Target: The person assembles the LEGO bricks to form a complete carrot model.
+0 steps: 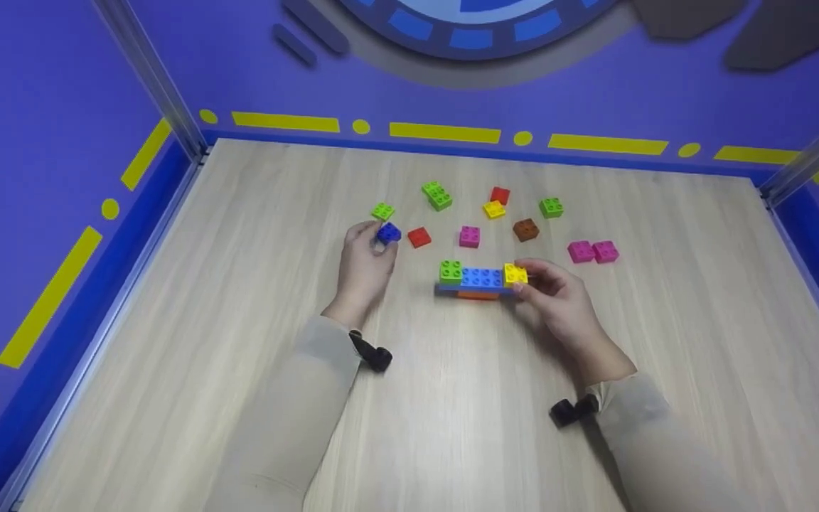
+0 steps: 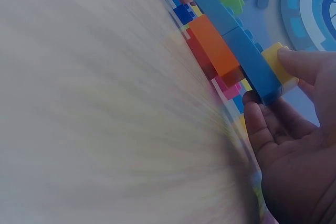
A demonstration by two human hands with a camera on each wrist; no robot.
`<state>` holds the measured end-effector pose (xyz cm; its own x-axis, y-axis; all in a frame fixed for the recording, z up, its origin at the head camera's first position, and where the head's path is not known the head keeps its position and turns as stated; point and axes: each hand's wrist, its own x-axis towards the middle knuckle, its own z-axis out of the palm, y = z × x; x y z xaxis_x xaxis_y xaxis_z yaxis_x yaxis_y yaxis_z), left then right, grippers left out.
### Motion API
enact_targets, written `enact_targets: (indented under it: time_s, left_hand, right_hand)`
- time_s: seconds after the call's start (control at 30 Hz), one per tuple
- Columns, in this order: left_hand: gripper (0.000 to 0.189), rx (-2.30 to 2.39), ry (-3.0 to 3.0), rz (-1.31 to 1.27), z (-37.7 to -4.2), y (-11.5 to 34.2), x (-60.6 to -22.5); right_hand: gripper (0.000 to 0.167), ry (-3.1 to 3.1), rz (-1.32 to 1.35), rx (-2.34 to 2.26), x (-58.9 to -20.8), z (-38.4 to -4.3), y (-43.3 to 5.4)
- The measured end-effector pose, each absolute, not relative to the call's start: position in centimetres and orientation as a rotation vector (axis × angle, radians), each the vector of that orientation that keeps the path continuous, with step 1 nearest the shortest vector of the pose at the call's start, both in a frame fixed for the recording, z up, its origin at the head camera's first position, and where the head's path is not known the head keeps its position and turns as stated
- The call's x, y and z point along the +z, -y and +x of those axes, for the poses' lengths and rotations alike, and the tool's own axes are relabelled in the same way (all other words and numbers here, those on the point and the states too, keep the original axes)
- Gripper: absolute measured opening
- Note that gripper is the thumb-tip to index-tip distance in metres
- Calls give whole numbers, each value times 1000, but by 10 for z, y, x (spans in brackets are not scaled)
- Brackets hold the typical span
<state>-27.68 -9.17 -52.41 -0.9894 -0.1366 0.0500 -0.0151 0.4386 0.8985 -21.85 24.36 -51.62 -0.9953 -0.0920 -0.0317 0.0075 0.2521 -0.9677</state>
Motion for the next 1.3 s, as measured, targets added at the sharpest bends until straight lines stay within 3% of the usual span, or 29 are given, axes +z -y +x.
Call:
enact_targets:
  time_s: [0.27, 0.7, 1.07, 1.3]
  left_hand:
    - [49, -1480, 2633, 58, -275, 93, -521]
    - [33, -1434, 2590, 184, -272, 93, -519]
    - [33, -1588, 2423, 71, -270, 87, -517]
    - [33, -1683, 2394, -128, -263, 76, -509]
  right_hand:
    - [46, -2400, -105, -1884, -518, -219, -244]
    - [44, -2411, -102, -1882, -517, -219, -243]
    - [52, -2420, -89, -1810, -517, -219, -247]
    - [51, -2430, -90, -1812, -517, -217, -245]
